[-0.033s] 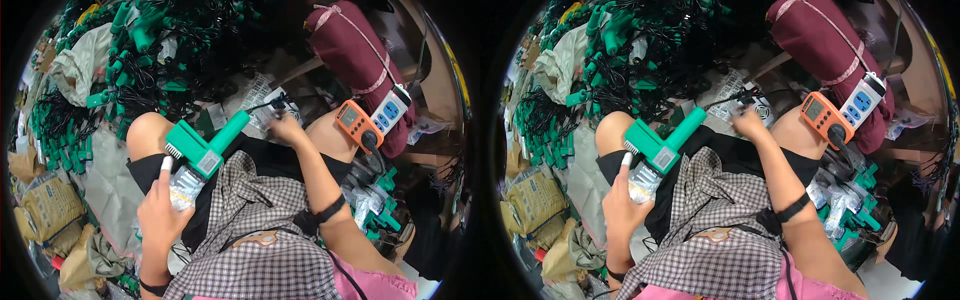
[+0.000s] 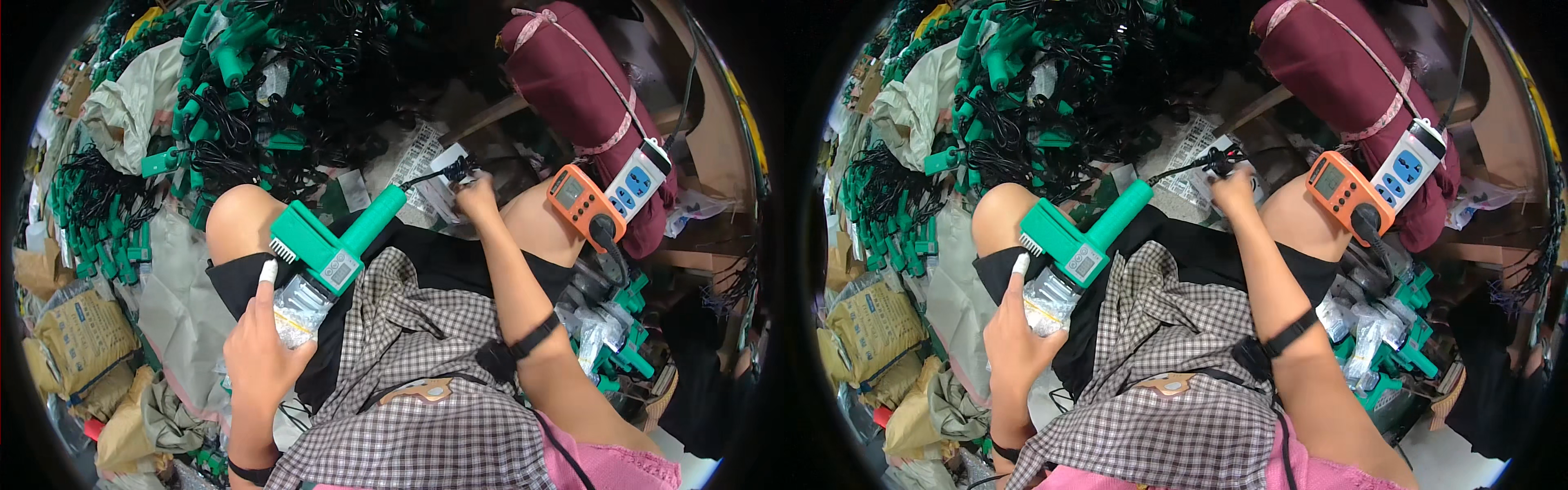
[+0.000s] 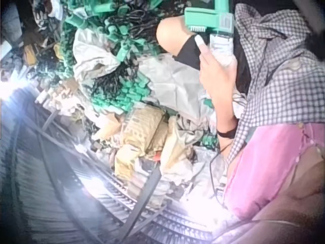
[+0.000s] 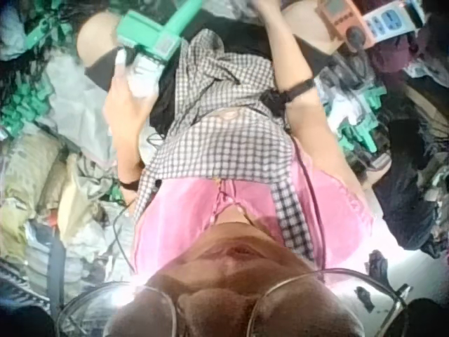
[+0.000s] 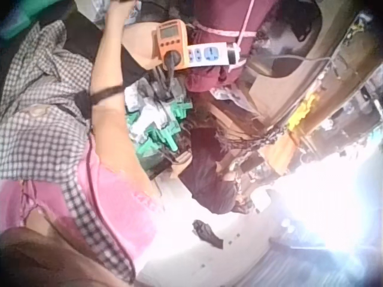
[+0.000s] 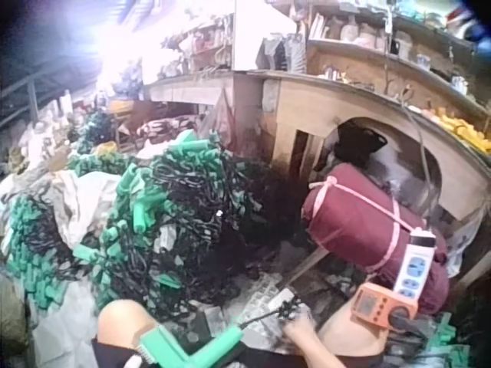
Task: The worker is assembling and testing green electronic components, likely spray guns or related devices, by connecting wires and checking them with a digital meter.
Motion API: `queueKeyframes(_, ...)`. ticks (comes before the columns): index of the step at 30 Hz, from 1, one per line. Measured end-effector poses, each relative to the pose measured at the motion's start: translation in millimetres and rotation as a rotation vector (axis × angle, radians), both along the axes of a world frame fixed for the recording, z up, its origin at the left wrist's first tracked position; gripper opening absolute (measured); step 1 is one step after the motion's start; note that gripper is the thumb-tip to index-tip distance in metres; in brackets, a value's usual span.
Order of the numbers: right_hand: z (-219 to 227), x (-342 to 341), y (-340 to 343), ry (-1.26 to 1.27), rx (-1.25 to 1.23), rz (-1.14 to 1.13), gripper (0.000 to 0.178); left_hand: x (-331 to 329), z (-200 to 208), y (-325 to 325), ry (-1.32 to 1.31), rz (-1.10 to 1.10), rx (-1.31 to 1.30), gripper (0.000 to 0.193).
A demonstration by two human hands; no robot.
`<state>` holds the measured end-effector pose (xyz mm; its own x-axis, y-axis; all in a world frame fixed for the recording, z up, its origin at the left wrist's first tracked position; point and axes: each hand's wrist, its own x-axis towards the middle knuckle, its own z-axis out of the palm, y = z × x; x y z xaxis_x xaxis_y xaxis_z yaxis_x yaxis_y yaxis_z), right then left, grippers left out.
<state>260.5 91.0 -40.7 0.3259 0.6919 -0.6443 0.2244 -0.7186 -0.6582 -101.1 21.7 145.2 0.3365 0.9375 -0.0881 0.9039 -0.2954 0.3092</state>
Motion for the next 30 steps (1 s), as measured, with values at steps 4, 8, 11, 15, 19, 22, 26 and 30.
queueKeyframes(4,-80.3,27.5,25.1,-0.699,0.277,-0.057,0.037,5.2,-1.5,-9.8,0.033,0.023,0.043,0.094)
queueKeyframes(8,-88.7,10.2,21.2,-0.627,0.578,-0.274,0.032,2.7,-17.7,-14.4,0.086,-0.120,0.359,0.101)
queueKeyframes(11,-75.3,4.1,22.1,-0.607,0.472,-0.242,0.033,38.2,-7.5,-16.4,0.040,-0.121,0.324,0.098)
queueKeyframes(15,-68.8,18.8,18.6,-0.645,0.655,-0.306,0.037,136.7,-17.8,12.4,0.000,-0.338,0.196,0.080)
queueKeyframes(19,31.4,-9.0,54.4,-0.629,1.100,-0.218,0.040,161.0,-89.2,29.1,0.296,-0.292,0.140,0.064)
queueKeyframes(22,42.6,-3.4,42.4,-0.587,0.963,-0.154,0.039,152.4,-50.9,38.2,0.172,-0.379,-0.117,0.055)
queueKeyframes(26,93.1,-39.6,0.6,-0.196,0.808,0.124,0.024,74.1,66.1,43.0,-0.329,-0.320,-0.432,0.045)
queueKeyframes(30,189.7,-109.3,-40.1,0.384,0.640,0.795,0.066,-115.3,105.1,2.9,-0.986,0.011,-0.566,0.042)
